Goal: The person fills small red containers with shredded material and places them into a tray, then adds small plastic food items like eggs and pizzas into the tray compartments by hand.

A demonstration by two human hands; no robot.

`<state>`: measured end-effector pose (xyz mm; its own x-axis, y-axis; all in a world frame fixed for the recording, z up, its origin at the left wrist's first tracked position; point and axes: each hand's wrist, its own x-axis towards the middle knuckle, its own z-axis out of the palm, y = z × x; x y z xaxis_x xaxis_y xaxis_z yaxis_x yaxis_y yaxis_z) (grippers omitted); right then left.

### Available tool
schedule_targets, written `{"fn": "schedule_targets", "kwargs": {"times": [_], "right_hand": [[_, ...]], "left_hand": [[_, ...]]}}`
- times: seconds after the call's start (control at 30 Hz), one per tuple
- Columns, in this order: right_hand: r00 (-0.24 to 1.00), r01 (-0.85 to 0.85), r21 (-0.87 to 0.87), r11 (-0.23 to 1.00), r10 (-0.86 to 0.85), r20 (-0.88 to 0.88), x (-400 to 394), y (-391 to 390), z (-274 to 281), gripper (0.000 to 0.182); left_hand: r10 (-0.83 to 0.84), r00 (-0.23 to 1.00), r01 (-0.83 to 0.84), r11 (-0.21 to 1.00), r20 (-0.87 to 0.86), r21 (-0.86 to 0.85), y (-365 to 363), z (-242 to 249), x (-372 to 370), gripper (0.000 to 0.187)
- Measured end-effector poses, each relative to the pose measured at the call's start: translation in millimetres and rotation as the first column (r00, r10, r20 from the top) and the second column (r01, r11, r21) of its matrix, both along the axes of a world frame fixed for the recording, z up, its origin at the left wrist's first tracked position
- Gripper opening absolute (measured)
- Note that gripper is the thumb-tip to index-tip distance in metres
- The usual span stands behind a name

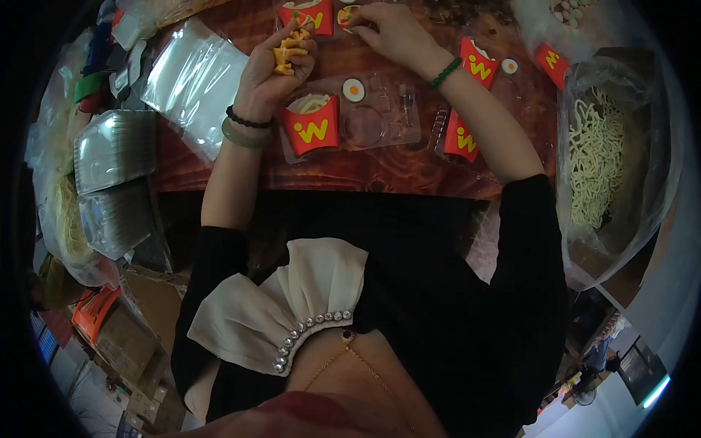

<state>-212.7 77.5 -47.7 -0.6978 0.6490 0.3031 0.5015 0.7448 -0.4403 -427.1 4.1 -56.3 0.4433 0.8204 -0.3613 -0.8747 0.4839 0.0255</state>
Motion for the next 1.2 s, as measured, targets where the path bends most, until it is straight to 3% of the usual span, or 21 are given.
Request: {"fn": "schedule_targets", "kwargs": {"times": [0.07,0.1,0.17,0.23,0.37,0.43,0.47,0.53,0.63,0.77,0.8,0.87,1.07,1.13,1.17,1.2], "right_hand": [[0.991,0.132,-0.164,0.977,-0.126,0.048,-3,-1,3,0.019],[0.991,0.134,-0.163,0.978,-0.128,0.046,-4,-1,5,0.019],[0.930,0.013,-0.405,0.914,-0.160,-0.331,-10,-1,7,0.019],[0.940,0.027,-0.400,0.916,-0.159,-0.300,-9,-2,6,0.019],[0.971,0.092,-0.347,0.933,-0.161,-0.174,2,5,6,0.019],[0.982,0.110,-0.321,0.941,-0.153,-0.110,3,10,5,0.020],[0.986,0.118,-0.309,0.944,-0.148,-0.078,4,11,4,0.020],[0.989,0.139,-0.281,0.950,-0.148,-0.013,7,15,2,0.020],[0.983,0.178,-0.230,0.957,-0.162,0.086,15,18,3,0.020],[0.968,0.220,-0.171,0.961,-0.192,0.165,6,3,6,0.023],[0.968,0.218,-0.171,0.961,-0.190,0.163,5,2,7,0.023],[0.979,0.175,-0.009,0.985,-0.173,0.110,5,0,7,0.023],[0.987,0.145,-0.062,0.987,-0.140,0.074,13,4,8,0.023],[0.989,0.137,-0.078,0.988,-0.132,0.060,14,2,11,0.023],[0.991,0.126,-0.086,0.988,-0.122,0.053,14,2,13,0.023],[0.993,0.114,-0.095,0.989,-0.110,0.046,14,-2,16,0.023]], "left_hand": [[-0.011,1.000,0.011,1.000,-0.006,0.003,-1,2,3,0.019],[-0.008,0.997,0.012,0.999,-0.080,0.044,-2,3,5,0.019],[0.006,0.988,0.007,0.996,-0.155,0.085,-5,8,5,0.020],[-0.058,0.981,0.087,0.985,-0.184,0.150,-7,17,8,0.021],[-0.009,0.947,0.050,0.992,-0.323,0.118,-6,20,16,0.024],[-0.066,0.994,0.081,0.980,-0.086,0.184,-3,12,7,0.027],[-0.063,0.994,0.078,0.980,-0.085,0.182,-3,8,3,0.027],[-0.048,0.995,0.042,0.997,0.083,0.068,-2,5,0,0.031],[-0.027,0.974,0.004,0.995,0.225,0.101,2,0,3,0.034],[0.052,0.987,-0.069,0.991,0.154,0.111,-2,0,7,0.036],[0.068,0.990,-0.083,0.989,0.126,0.125,-3,1,8,0.036],[0.084,0.992,-0.097,0.986,0.096,0.138,-3,3,11,0.036],[0.164,0.983,-0.155,0.982,-0.080,0.110,-1,12,25,0.035],[0.158,0.982,-0.127,0.960,-0.107,0.250,1,9,27,0.033],[0.161,0.981,-0.130,0.959,-0.106,0.252,3,4,26,0.033],[0.059,0.989,-0.095,0.958,0.137,0.269,4,0,23,0.032]]}}
